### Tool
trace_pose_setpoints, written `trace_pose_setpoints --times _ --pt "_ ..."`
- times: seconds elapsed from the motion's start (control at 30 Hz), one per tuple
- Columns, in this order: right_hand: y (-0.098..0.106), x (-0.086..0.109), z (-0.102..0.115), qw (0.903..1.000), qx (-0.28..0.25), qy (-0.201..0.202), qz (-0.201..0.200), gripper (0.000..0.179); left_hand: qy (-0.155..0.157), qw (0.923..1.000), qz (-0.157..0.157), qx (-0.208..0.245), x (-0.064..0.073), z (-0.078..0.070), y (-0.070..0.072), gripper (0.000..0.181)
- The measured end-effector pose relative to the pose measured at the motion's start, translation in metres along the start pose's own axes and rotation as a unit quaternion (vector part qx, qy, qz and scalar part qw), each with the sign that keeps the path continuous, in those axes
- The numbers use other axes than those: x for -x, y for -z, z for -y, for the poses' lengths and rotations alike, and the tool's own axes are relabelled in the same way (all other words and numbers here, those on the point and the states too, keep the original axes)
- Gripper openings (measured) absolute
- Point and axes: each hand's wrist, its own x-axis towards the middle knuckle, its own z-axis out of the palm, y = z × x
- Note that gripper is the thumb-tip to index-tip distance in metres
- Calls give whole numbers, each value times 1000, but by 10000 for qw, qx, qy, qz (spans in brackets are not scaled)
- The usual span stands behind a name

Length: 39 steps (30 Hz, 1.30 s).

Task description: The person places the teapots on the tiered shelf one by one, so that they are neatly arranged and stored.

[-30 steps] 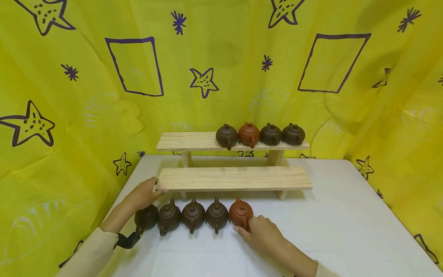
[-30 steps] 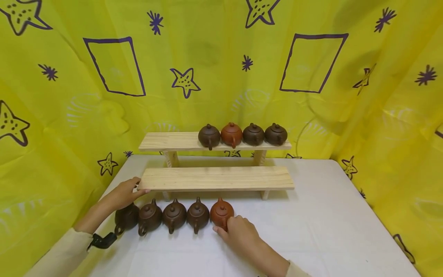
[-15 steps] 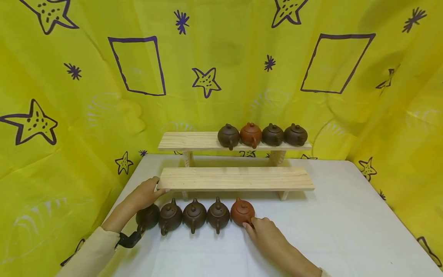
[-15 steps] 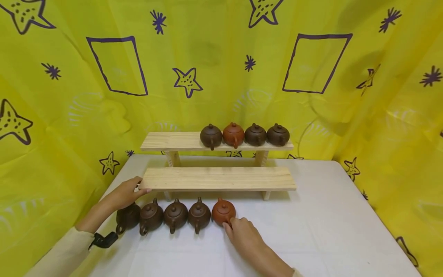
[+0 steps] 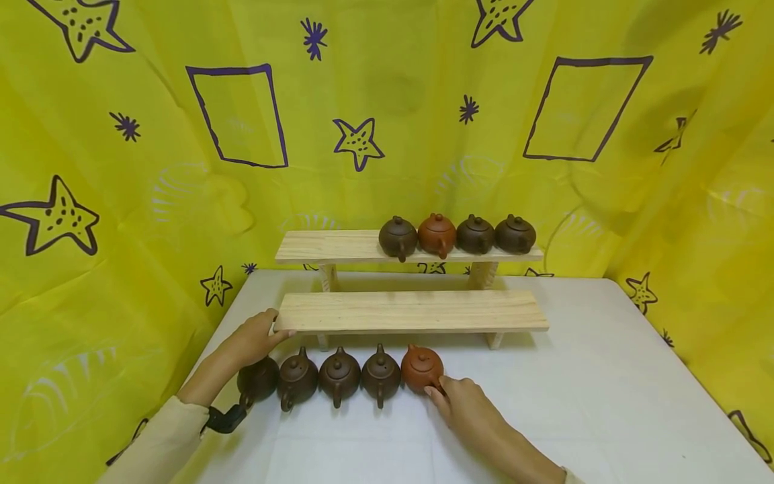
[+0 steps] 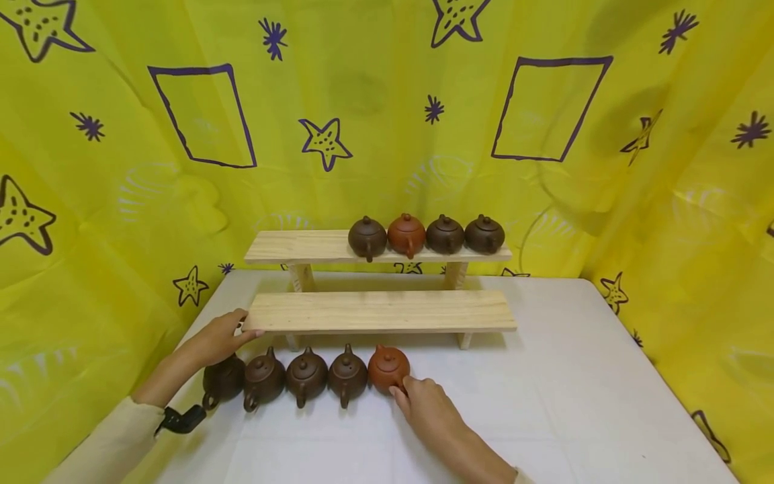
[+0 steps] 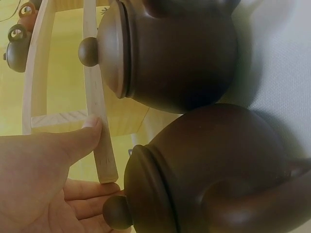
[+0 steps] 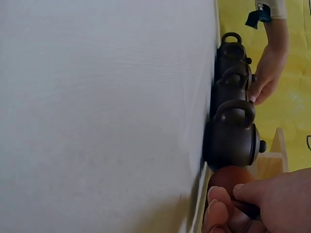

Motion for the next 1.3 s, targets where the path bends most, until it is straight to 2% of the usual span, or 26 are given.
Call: trace_pose_setpoints --times 0.3,0.43,0.63,0.93,1.13,1.3 --pt "14 -6 11 9993 -112 333 -136 36 2 10000 -9 -27 0 0 1 60" --pt "23 -12 20 9986 -275 454 -64 37 20 10000 -15 -40 1 0 1 61" --pt "38 -28 36 9988 -263 402 -71 37 -53 10000 -55 33 1 -2 1 59" --pt "52 -73 68 9975 -151 564 -409 38 -78 9999 -82 69 2 -1 1 56" --pt "59 -113 91 9936 26 868 -723 41 -93 9999 -118 73 2 -2 1 55" --pt "59 -148 104 9918 208 917 -868 42 -62 9999 -86 27 3 -4 2 55"
